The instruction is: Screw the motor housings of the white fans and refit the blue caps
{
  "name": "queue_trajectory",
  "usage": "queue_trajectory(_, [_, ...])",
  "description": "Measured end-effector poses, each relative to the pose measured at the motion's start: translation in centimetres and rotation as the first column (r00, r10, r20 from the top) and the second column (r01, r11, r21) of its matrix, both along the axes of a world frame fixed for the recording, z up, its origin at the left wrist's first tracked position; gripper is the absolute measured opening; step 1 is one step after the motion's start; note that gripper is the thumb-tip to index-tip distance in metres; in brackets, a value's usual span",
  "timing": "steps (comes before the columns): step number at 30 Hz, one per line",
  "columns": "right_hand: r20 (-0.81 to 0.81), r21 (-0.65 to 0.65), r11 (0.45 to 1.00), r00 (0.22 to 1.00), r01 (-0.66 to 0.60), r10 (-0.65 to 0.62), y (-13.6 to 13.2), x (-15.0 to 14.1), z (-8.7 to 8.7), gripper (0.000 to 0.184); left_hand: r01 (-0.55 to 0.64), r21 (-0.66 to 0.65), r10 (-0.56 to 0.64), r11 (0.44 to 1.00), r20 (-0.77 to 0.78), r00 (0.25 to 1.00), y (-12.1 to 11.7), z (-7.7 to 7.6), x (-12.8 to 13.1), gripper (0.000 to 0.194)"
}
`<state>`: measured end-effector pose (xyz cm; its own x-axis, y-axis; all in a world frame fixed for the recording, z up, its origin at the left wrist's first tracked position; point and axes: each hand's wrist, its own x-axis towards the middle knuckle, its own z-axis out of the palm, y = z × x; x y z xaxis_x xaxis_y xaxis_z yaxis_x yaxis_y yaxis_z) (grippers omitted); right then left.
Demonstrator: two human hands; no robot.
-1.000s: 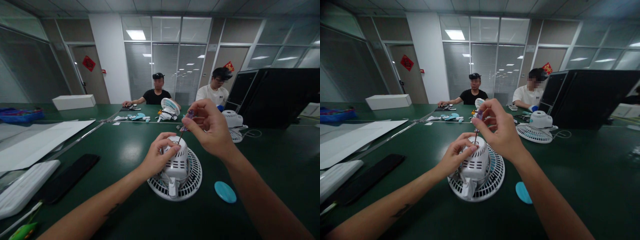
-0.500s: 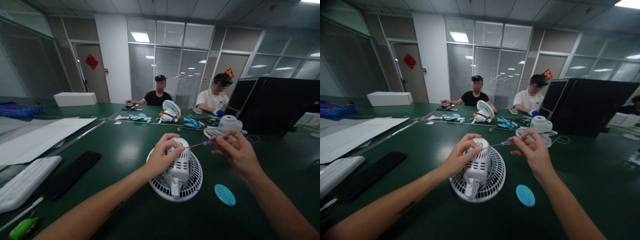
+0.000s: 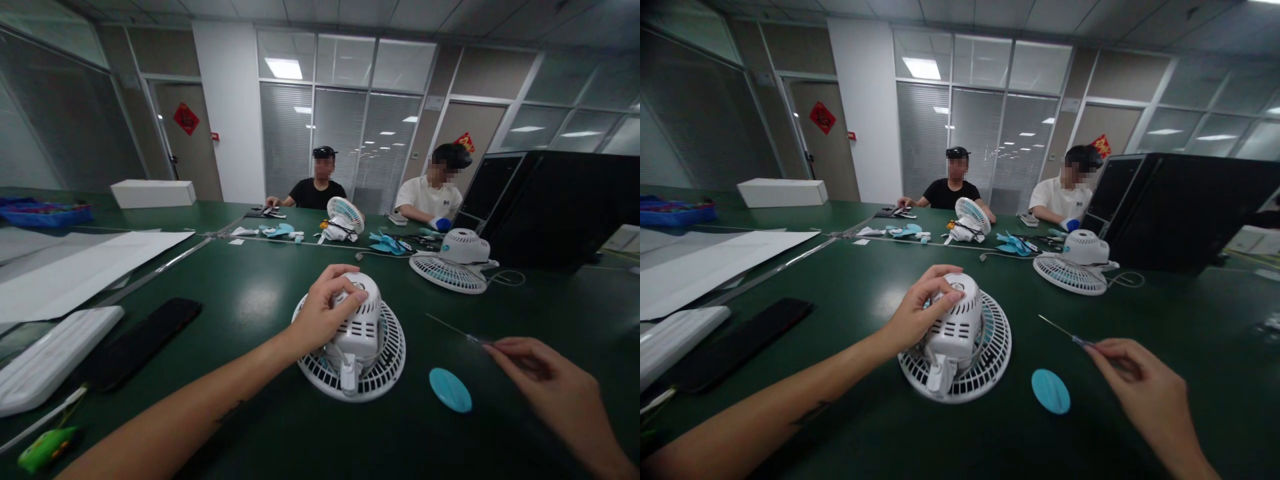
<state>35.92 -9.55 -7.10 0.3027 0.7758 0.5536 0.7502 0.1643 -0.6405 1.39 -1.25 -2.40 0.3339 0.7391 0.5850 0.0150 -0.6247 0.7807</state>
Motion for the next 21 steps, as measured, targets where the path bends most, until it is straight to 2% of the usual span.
queue_trajectory(3, [0.191,-0.035,0.997,0.979,-0.070,0.076,-1.4,0.3,-1.0,0.024,-0.010,0.008,0.011,1.000,-0.002,1.000,0.0,-0.1,0.1,0.017])
queue_trajectory(8, [0.359,-0.141,0.984,0.920,-0.114,0.158,-1.4,0.5,-1.9,0.043,-0.017,0.017,0.017,1.000,-0.002,1.000,0.0,-0.3,0.2,0.017])
queue_trajectory(11, [0.383,-0.152,0.984,0.913,-0.088,0.140,-1.2,0.2,-2.1,0.040,-0.020,0.017,0.020,1.000,-0.007,1.000,-0.1,-0.3,0.1,0.017])
queue_trajectory(14, [0.370,-0.184,0.979,0.916,-0.094,0.157,-1.5,-1.0,-1.5,0.038,-0.020,0.019,0.020,1.000,-0.013,1.000,-0.1,-0.3,0.1,0.017])
queue_trajectory(16, [0.389,-0.245,0.961,0.895,-0.130,0.220,-1.9,-2.2,-1.0,0.041,-0.024,0.039,0.025,0.999,-0.019,1.000,-0.1,-0.3,0.1,0.015])
queue_trajectory(21, [0.459,-0.463,0.869,0.793,-0.171,0.401,-2.2,-4.7,-0.5,0.043,-0.047,0.064,0.048,0.997,-0.017,0.999,0.0,-0.6,0.0,0.013])
